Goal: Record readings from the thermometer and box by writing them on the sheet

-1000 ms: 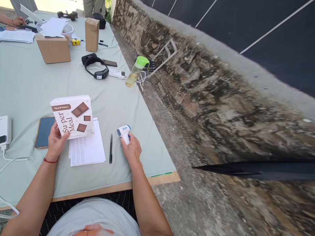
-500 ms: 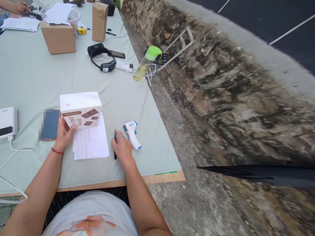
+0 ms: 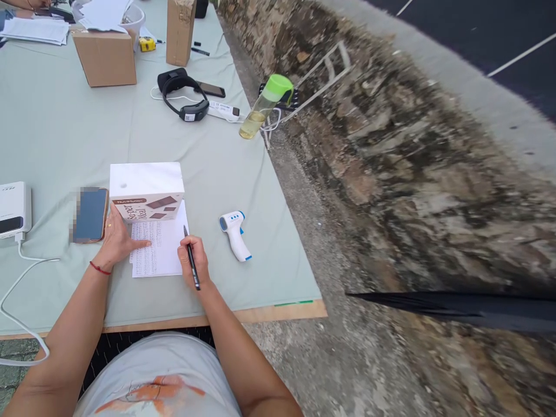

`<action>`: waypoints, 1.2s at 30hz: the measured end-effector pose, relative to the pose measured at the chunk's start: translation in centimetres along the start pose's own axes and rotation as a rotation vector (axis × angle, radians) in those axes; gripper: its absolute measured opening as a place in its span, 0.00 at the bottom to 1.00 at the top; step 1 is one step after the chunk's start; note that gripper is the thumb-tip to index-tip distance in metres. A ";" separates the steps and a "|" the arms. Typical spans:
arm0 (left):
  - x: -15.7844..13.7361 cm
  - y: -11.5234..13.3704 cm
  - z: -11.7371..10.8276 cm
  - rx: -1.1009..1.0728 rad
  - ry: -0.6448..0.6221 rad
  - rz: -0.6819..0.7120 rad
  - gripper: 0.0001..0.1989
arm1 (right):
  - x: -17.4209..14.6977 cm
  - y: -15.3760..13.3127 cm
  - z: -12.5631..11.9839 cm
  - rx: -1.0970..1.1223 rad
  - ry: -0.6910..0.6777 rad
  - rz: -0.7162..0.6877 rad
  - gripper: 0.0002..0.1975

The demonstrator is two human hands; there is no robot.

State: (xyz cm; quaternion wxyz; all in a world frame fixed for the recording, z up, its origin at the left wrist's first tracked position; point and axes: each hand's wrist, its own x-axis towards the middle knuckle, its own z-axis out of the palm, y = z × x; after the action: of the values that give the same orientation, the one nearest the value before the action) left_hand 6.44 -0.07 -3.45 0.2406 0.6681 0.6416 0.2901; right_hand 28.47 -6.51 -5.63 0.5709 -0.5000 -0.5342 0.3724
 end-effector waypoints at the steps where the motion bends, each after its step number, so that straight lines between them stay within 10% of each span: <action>1: 0.0 0.2 0.0 0.025 -0.023 -0.017 0.81 | -0.2 -0.2 0.3 -0.010 -0.025 -0.022 0.12; 13: -0.3 0.9 0.1 0.136 -0.064 -0.035 0.84 | -0.2 -0.5 2.2 -0.099 -0.054 0.216 0.08; 36: -0.5 0.6 0.4 0.095 -0.061 -0.014 0.82 | -0.1 -0.7 3.2 -0.163 -0.101 0.182 0.07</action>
State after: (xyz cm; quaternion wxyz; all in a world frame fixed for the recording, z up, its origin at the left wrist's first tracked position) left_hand 7.13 -0.57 -3.39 0.2300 0.6827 0.6517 0.2371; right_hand 25.26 -6.23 -5.16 0.4647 -0.5719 -0.5429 0.4028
